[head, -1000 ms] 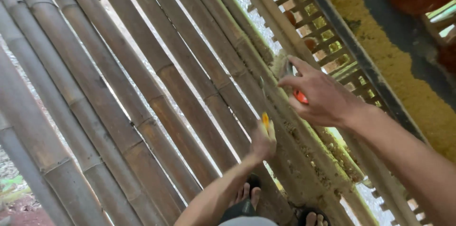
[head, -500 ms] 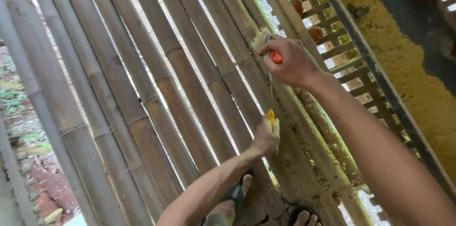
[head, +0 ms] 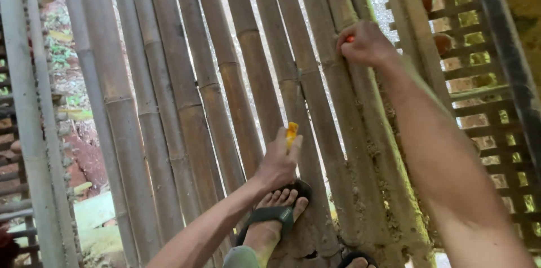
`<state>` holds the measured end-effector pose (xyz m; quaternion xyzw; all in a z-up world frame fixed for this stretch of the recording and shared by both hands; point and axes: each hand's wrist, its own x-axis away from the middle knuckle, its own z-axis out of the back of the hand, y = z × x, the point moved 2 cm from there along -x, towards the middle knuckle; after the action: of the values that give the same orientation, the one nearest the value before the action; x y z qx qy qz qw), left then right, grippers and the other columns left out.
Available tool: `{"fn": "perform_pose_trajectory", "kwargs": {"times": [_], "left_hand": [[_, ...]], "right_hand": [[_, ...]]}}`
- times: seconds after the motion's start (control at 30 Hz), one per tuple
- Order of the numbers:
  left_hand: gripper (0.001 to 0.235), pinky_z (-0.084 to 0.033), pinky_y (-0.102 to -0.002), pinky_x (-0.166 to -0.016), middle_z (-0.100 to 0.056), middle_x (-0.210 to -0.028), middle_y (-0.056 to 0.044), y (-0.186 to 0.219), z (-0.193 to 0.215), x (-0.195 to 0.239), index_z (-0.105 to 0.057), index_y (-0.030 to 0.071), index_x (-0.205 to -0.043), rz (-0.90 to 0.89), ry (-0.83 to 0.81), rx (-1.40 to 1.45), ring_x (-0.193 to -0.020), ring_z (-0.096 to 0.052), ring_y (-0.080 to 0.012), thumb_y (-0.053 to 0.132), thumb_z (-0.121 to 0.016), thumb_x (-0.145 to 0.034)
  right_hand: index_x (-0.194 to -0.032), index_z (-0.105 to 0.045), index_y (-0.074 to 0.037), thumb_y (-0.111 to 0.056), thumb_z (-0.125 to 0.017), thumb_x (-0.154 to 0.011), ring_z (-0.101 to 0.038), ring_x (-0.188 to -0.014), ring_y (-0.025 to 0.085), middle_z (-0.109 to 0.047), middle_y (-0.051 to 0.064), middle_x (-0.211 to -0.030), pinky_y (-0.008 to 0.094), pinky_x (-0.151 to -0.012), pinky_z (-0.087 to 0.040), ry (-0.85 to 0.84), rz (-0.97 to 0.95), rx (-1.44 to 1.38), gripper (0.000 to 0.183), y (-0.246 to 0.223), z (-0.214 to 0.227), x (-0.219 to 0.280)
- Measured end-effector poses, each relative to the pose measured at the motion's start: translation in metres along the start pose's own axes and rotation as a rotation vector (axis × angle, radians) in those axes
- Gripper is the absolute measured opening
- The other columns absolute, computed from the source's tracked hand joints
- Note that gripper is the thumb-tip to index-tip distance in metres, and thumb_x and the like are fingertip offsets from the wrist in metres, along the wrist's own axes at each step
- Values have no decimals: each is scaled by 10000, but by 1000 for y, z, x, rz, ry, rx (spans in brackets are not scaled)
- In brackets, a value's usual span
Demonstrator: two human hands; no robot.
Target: Cleaning debris from between bamboo floor slats in a chicken coop using a scraper and a brush
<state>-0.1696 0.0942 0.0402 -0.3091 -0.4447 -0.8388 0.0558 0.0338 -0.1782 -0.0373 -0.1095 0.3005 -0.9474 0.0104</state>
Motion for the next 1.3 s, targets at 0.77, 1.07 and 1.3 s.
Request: {"fn": "perform_pose_trajectory", "kwargs": {"times": [0.77, 1.07, 1.3], "left_hand": [[403, -304, -287, -321, -454, -582, 20, 60, -50, -159, -467, -55, -1196, -184, -74, 57, -400, -382, -116, 260, -279, -1029], [472, -375, -347, -360, -553, -668, -31, 44, -126, -126, -442, -49, -1346, -125, -127, 152, -455, -483, -164, 262, -246, -1050], [474, -462, -527, -589, -675, -867, -169, 58, -105, -157, -427, -4, -1297, -102, -117, -31, -643, -630, -321, 314, -208, -1023]], "right_hand": [[-947, -747, -11, 86, -560, -964, -605, -610, 217, -762, 218, -942, 308, -543, -512, 217, 62, -188, 211, -77, 74, 51], [-995, -761, -75, 68, -587, -896, -674, -1204, 446, -662, 306, -1340, 479, -894, -618, 384, 138, -265, 246, -102, 124, 79], [-1005, -713, -55, 71, -541, -913, -570, -1323, 475, -560, 360, -1408, 491, -1007, -566, 302, 72, -322, 233, -87, 91, 74]]}}
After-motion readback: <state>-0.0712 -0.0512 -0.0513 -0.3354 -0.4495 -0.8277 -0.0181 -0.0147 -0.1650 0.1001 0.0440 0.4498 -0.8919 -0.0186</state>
